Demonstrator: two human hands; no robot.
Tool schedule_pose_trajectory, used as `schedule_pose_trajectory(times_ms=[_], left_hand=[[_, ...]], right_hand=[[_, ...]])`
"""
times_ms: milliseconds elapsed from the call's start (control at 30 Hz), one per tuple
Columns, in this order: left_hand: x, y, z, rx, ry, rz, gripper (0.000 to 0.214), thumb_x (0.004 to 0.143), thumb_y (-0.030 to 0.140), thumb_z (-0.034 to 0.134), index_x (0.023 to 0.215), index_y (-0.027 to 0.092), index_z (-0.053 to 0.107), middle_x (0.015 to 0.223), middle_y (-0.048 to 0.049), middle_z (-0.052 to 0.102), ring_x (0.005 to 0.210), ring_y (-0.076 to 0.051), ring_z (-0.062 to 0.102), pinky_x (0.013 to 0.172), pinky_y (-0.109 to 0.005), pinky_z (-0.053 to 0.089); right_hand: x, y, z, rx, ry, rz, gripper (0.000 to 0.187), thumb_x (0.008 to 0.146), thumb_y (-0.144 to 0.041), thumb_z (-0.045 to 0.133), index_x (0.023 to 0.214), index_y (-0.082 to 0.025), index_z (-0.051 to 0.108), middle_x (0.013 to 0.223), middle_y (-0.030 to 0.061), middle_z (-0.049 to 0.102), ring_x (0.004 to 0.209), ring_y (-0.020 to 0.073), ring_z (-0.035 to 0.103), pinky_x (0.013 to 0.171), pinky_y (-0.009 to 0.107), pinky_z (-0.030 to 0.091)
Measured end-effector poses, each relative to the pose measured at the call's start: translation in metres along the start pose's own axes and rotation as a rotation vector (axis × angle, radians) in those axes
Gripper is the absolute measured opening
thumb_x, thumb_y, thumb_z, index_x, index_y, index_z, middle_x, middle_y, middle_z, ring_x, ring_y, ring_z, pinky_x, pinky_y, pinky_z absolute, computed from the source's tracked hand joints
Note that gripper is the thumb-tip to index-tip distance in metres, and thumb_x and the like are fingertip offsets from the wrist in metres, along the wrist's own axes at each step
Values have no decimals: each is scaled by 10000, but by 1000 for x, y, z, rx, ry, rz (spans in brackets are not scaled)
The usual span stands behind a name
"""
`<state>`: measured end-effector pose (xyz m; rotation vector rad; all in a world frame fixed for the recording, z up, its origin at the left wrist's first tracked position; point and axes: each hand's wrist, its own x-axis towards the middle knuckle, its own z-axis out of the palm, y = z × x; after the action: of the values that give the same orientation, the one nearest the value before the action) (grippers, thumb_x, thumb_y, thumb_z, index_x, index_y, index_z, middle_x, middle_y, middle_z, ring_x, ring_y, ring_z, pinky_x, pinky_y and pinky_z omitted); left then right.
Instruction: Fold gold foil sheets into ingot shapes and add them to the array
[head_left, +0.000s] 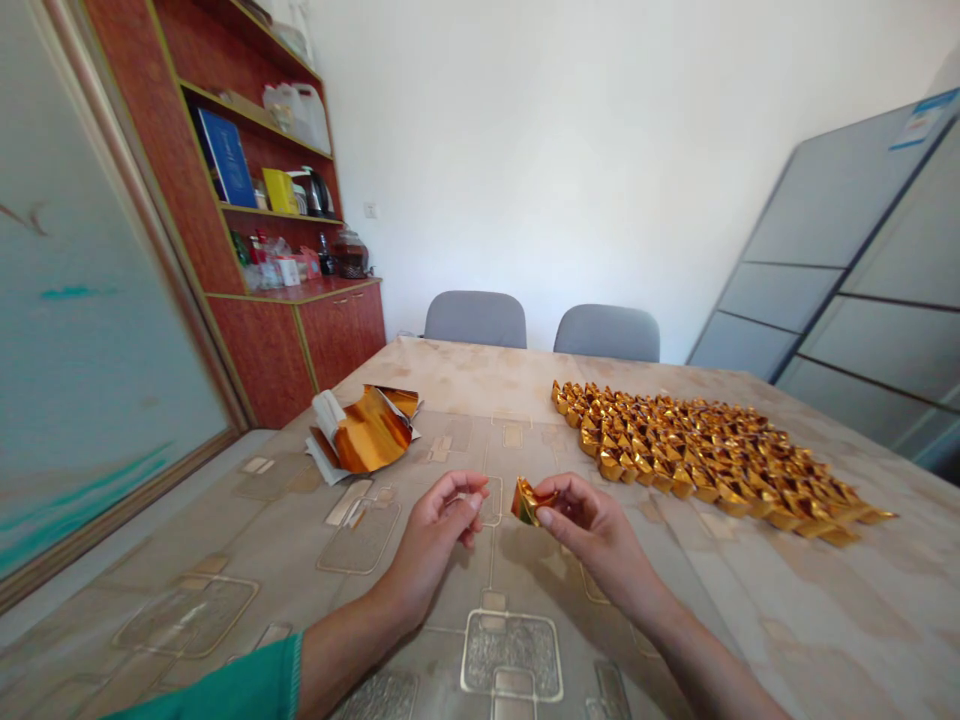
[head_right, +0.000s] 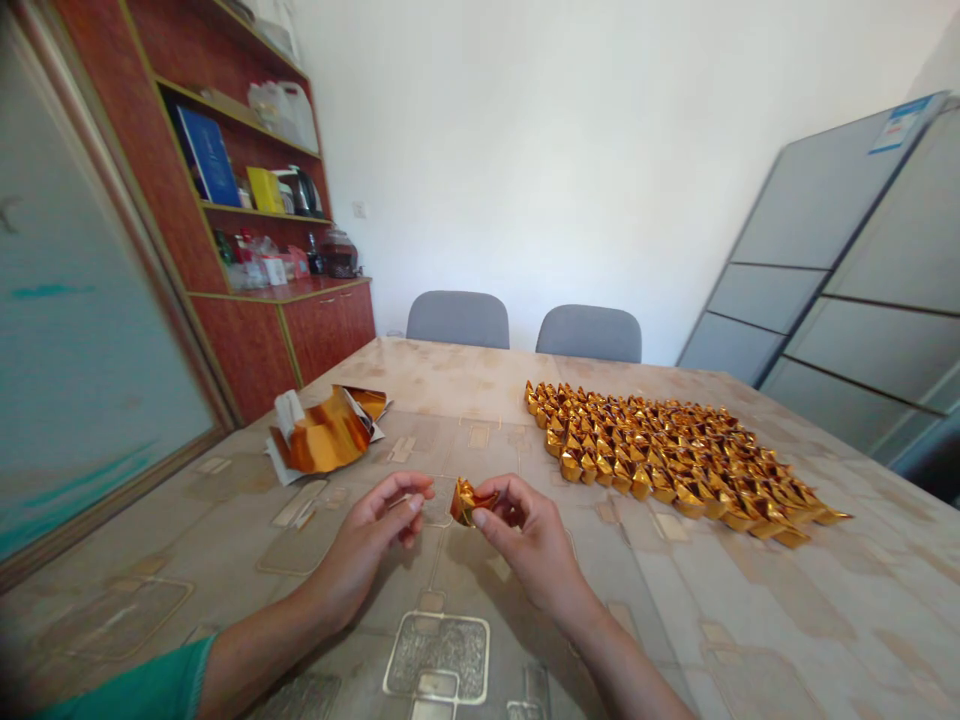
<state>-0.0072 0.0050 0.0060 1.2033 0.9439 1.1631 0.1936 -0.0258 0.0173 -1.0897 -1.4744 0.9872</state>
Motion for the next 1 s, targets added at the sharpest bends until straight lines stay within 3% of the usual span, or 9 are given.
schedule_pose_trajectory(times_ms=[167, 300, 400, 533, 633, 700, 800, 1000], left_hand=[[1, 3, -4, 15, 44, -18, 275, 744, 334, 682, 963, 170, 660, 867, -11, 632, 604, -97, 480, 555, -211, 398], [1, 5, -6, 26, 55, -28, 248, 729, 328, 682, 921, 172, 663, 817, 8, 608, 603, -95, 468, 558, -206, 391], [1, 4, -6, 34, 51, -47, 243, 722, 324, 684, 913, 173, 666, 769, 20, 591, 596, -96, 463, 556, -204, 382], [1, 3, -5, 45, 29, -65, 238, 716, 330, 691, 894, 173, 673, 707, 25, 579, 586, -105, 467, 546, -207, 373], [1, 3, -5, 57, 30, -62, 236, 710, 337, 706, 881, 176, 679, 701, 24, 582, 590, -110, 474, 552, -208, 379], [1, 3, -6, 61, 36, -62, 239, 708, 343, 717, 879, 180, 684, 713, 24, 589, 594, -110, 475, 556, -206, 384], [2, 1, -7, 63, 39, -71, 248, 698, 352, 730, 871, 182, 682, 710, 27, 587, 592, -109, 473, 551, -202, 381], [5, -2, -9, 69, 30, -83, 274, 710, 361, 734, 901, 172, 678, 665, 31, 565, 583, -109, 464, 540, -198, 375]], right_hand=[[1, -15, -29, -143, 132, -50, 269, 782, -391, 691, 979, -214, 641, 811, 21, 661, 649, 157, 564, 591, 280, 450], [-11, -13, -72, -318, 210, -22, 274, 743, -387, 700, 948, -208, 677, 844, 41, 691, 670, 172, 597, 627, 303, 495], [-37, 4, -124, -514, 310, 51, 285, 725, -430, 695, 904, -210, 715, 775, 48, 713, 650, 201, 624, 592, 312, 502], [-89, 23, -214, -708, 506, 144, 351, 674, -512, 694, 875, -229, 749, 815, 82, 765, 669, 268, 691, 583, 353, 520], [-124, 21, -276, -918, 735, 221, 319, 611, -536, 715, 782, -270, 752, 732, 76, 766, 617, 334, 692, 528, 407, 488], [-137, 14, -306, -984, 845, 382, 251, 593, -517, 740, 719, -301, 749, 654, 79, 745, 566, 339, 674, 494, 409, 453], [-142, 8, -328, -1014, 949, 530, 168, 580, -461, 780, 592, -309, 709, 611, 95, 718, 512, 326, 639, 475, 403, 416], [-126, 19, -326, -993, 952, 529, 229, 636, -487, 733, 563, -282, 660, 505, 67, 627, 451, 287, 568, 490, 390, 387]])
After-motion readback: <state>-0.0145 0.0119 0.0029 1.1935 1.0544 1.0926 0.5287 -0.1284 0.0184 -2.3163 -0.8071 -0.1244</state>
